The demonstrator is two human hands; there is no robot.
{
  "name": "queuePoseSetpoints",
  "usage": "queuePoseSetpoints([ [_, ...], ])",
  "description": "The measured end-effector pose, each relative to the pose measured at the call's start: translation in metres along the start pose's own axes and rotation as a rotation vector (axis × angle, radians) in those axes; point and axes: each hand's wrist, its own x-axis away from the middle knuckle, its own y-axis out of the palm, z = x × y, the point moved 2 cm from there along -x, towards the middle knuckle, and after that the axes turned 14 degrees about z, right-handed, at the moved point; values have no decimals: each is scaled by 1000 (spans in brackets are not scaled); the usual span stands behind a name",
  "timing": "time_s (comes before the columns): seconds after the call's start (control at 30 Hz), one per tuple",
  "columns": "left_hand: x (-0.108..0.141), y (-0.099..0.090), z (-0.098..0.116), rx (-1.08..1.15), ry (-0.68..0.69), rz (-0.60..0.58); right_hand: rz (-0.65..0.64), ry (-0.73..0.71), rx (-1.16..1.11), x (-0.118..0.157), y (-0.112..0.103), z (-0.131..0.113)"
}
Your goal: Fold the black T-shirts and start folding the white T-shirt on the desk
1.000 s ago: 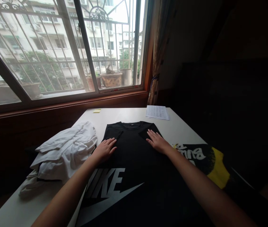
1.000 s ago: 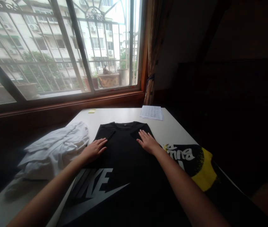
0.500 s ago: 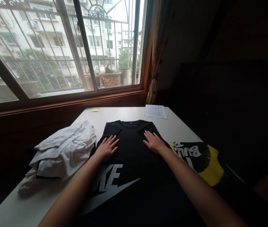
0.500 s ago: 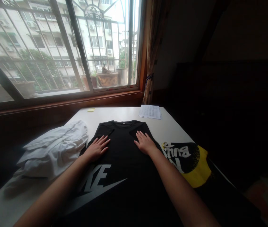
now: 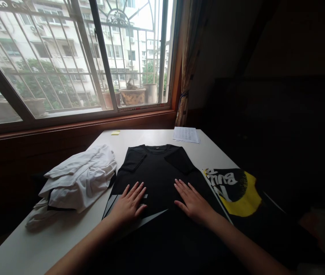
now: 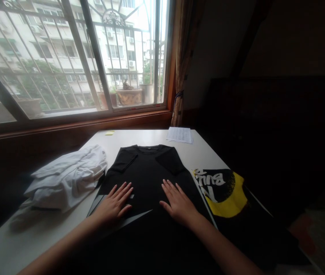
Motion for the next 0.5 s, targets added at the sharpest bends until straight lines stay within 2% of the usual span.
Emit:
queuePoseSetpoints([
  [0.17,8,1,2,-2,-24,13,-19,19,-5,5,-8,-2],
  [0.27,12,-5,-1,2,-47,-6,-13,21,3,18,-16,-3],
  [0.37,27,-14,-4,-10,-66,-48,-19,30,10,42,-24,1],
  [0.5,68,-31,-4,-56,-59,-30,-21,68,33,87,-31,9],
])
